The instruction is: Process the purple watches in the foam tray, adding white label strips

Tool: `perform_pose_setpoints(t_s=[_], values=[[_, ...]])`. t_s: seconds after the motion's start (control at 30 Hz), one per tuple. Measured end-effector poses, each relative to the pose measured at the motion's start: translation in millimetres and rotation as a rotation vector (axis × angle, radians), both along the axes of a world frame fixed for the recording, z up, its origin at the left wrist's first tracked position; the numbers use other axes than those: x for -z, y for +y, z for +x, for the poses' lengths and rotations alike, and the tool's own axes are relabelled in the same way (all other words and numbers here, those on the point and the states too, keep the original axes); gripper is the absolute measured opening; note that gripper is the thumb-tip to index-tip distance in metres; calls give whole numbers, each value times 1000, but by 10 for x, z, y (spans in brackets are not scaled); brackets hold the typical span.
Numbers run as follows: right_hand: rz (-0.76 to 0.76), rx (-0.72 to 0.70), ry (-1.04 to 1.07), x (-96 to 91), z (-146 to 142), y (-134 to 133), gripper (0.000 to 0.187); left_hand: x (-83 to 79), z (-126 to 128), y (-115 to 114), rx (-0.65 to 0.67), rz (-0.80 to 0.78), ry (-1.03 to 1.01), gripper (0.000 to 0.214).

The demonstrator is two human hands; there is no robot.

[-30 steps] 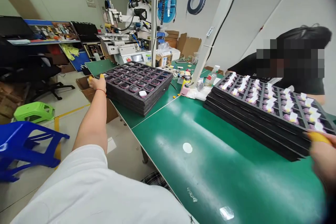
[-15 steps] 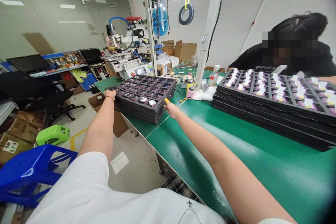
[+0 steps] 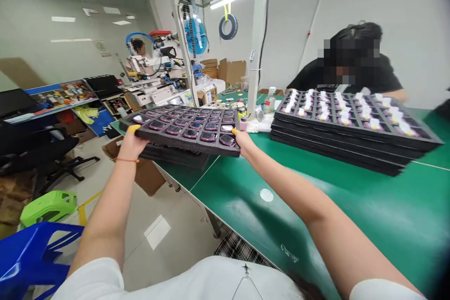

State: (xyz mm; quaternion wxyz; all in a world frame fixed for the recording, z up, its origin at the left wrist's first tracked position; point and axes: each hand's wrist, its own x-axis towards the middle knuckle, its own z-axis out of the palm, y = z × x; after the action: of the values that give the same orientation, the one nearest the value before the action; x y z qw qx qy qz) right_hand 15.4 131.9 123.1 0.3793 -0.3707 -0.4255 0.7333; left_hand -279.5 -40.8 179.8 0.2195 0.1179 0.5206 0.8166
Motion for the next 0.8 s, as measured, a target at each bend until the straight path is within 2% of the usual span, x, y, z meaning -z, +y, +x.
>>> perform_pose_setpoints(t_s=[0.13,0.23,0.33,0.4,0.5,0.63,0.7,0.8], values=[[-88,34,-34,58,1073,-565,14,222,488,-361,76,66,73,27],[-156,167,-81,93,1913,-1084,9,552,948,-504,205,21,82,33],[-215,329,-198,226,2606,-1450,12,995,1462,-449,367,-92,19,36],[-167,377,-320,407,2957,-1558,16,1292,1798,-320,462,-147,-1,37],[-82,386,-477,762,3296,-1519,21,1633,2195,-67,586,-206,38,42],[12,366,-651,1147,3500,-1204,27,1867,2415,186,696,-306,196,50],[90,321,-779,1210,3593,-1034,27,1930,2429,222,728,-370,305,54],[264,270,-1028,1110,3761,-906,21,1960,2429,179,650,-455,544,64]])
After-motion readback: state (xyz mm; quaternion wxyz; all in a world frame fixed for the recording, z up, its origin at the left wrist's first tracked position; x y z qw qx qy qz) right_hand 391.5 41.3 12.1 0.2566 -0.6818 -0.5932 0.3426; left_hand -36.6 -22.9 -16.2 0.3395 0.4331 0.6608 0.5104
